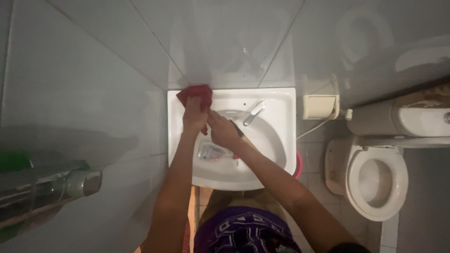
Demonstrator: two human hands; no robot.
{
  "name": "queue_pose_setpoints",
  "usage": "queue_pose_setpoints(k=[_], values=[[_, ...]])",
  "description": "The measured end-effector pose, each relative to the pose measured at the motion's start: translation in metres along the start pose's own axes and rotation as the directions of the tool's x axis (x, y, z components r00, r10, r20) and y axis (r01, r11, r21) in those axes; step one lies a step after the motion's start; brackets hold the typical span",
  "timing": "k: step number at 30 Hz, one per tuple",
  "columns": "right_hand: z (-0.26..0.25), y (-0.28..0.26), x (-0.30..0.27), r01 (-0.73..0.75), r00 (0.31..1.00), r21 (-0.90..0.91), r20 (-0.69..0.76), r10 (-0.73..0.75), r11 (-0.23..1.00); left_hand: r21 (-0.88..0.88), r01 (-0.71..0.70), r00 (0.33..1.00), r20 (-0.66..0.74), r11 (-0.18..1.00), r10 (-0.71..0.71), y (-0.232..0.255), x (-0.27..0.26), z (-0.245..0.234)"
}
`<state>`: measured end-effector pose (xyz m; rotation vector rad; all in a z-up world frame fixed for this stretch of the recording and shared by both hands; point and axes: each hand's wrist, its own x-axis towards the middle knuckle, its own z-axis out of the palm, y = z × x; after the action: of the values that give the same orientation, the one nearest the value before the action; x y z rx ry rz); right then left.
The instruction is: The person wipes the surface of a white bathroom sink and the surrounding wall tiles using a red cloth. They repeatedly wipe the basin, faucet, and adjacent areas while standing in front of the sink.
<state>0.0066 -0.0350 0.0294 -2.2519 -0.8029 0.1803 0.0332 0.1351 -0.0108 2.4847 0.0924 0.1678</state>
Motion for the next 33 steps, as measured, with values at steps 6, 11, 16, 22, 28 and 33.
queue_pose_setpoints(k=[6,11,16,22,28,33], values=[[0.015,0.008,-0.010,0.024,0.999,0.047,-0.023,-0.023,0.999,0.189,-0.270,0.960,-0.020,0.944,0.278,-0.009,-0.016,0.012],[-0.003,0.003,-0.025,0.016,0.995,0.144,-0.099,-0.002,0.989,0.347,-0.152,0.987,0.000,0.925,0.162,0.016,0.003,0.031],[-0.016,0.008,-0.048,0.068,0.996,-0.079,-0.046,-0.071,0.995,0.387,-0.313,0.950,0.128,0.867,0.286,0.021,-0.003,0.057],[-0.032,0.005,-0.066,-0.165,0.984,0.109,-0.054,0.172,0.980,0.446,-0.254,0.966,0.167,0.858,0.199,0.025,-0.007,0.054],[-0.043,0.005,-0.085,-0.213,0.976,0.131,-0.005,0.216,0.968,0.386,-0.364,0.926,0.247,0.847,0.285,0.047,-0.010,0.096],[-0.048,0.016,-0.096,-0.319,0.947,0.109,0.007,0.321,0.941,0.267,-0.278,0.954,0.189,0.923,0.233,0.041,-0.016,0.124]])
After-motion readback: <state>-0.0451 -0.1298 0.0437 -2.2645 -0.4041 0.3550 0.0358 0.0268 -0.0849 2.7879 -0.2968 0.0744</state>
